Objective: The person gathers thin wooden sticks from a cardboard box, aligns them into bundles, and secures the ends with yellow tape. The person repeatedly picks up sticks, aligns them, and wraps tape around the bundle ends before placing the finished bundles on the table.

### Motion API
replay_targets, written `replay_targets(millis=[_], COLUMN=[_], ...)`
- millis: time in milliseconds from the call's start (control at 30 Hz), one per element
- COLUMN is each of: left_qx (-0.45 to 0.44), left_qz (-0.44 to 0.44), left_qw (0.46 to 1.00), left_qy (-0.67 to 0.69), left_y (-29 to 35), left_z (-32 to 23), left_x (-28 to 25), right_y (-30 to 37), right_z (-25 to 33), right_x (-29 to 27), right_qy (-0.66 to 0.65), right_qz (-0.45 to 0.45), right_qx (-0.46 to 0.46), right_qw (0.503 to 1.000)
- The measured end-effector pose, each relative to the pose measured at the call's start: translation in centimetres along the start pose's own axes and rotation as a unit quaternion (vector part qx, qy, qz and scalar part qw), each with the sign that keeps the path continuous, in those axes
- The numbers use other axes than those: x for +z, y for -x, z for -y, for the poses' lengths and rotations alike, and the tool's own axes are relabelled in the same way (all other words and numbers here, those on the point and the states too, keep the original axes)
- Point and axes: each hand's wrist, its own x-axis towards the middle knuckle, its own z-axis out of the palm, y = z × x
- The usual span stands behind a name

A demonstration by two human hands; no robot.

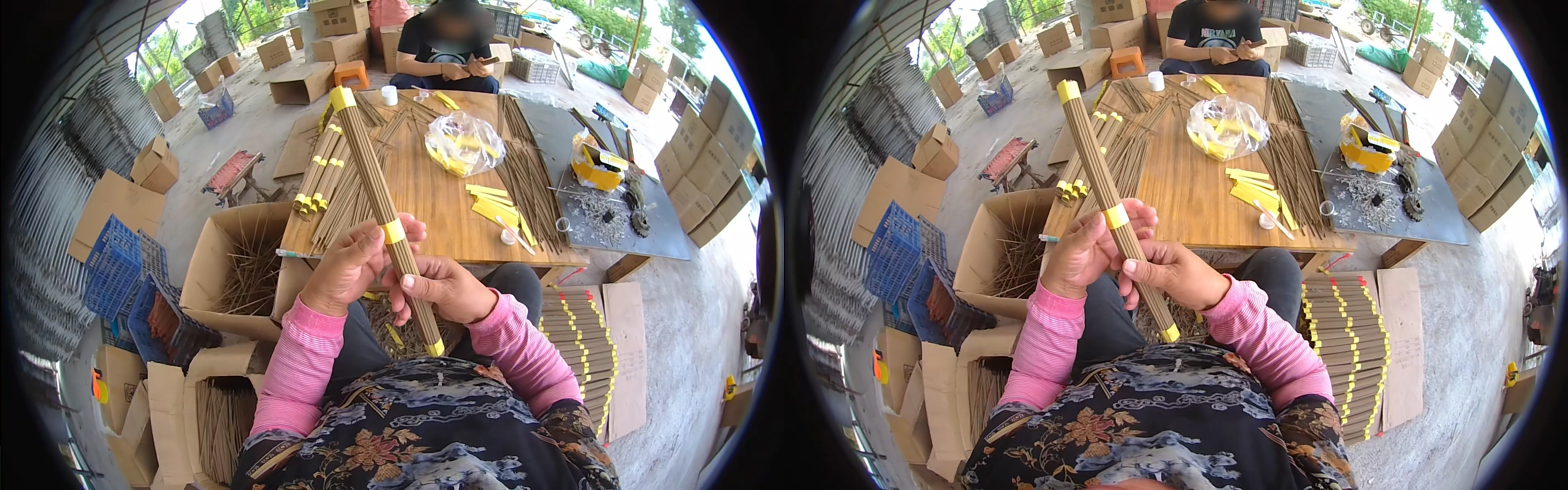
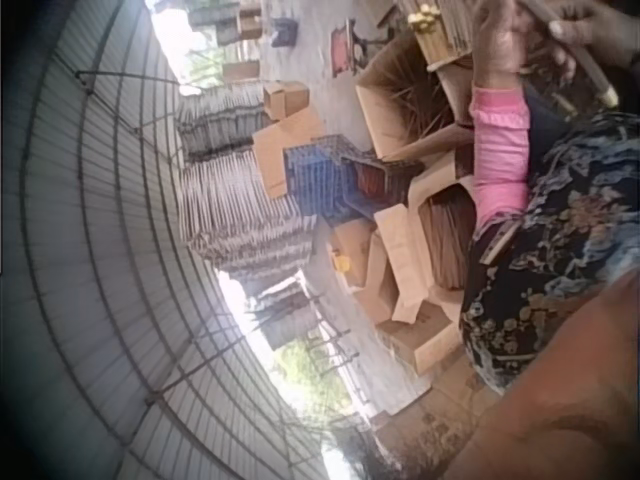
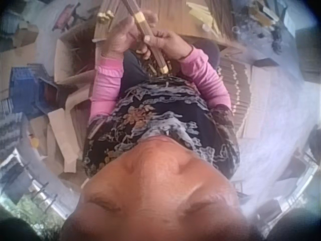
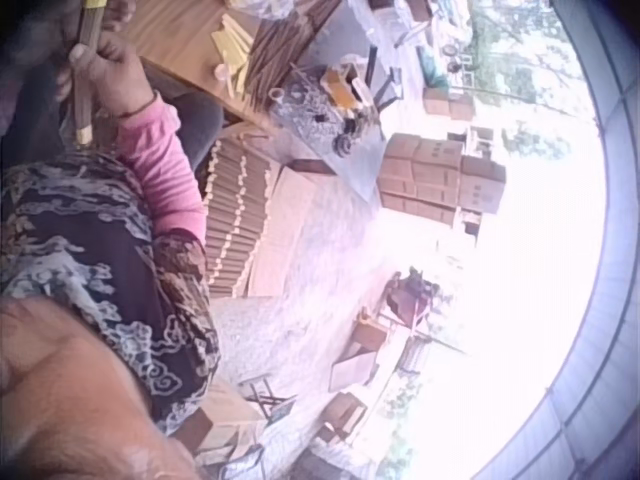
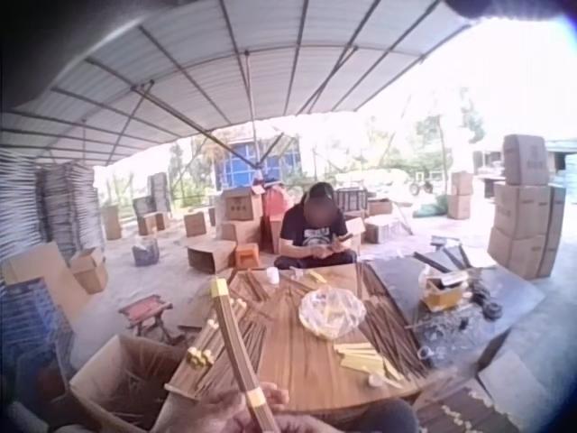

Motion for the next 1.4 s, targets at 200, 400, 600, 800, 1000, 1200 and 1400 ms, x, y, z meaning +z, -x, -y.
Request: replay_targets(millis=[200,400,600,800,1000,1200,1400], left_qx=[0.005,0.007,-0.029,-0.119,-0.140,-0.193,-0.175], left_qz=[-0.051,-0.115,-0.062,-0.030,0.003,0.045,0.105], left_qw=[0.997,0.993,0.998,0.992,0.989,0.970,0.951], left_qy=[0.057,0.027,0.000,-0.023,0.042,0.143,0.233], left_y=[-1.1,-2.0,-2.1,2.1,3.1,3.0,2.6], left_z=[0.2,0.2,-0.1,3.1,4.3,4.5,5.5], left_x=[-0.1,0.0,1.5,0.9,2.8,3.0,4.0], right_y=[-0.9,-1.1,0.1,2.2,2.4,2.5,2.8], right_z=[0.0,0.0,1.4,2.8,2.6,2.5,1.9], right_x=[-1.5,-1.4,-1.4,-2.9,-3.3,-2.9,-3.2], right_qy=[0.032,0.017,-0.058,-0.099,-0.074,-0.101,-0.141], right_qz=[0.037,-0.009,-0.058,-0.090,-0.130,-0.094,-0.089], right_qx=[-0.044,-0.022,-0.043,-0.180,-0.235,-0.236,-0.240], right_qw=[0.998,1.000,0.996,0.974,0.960,0.962,0.957])
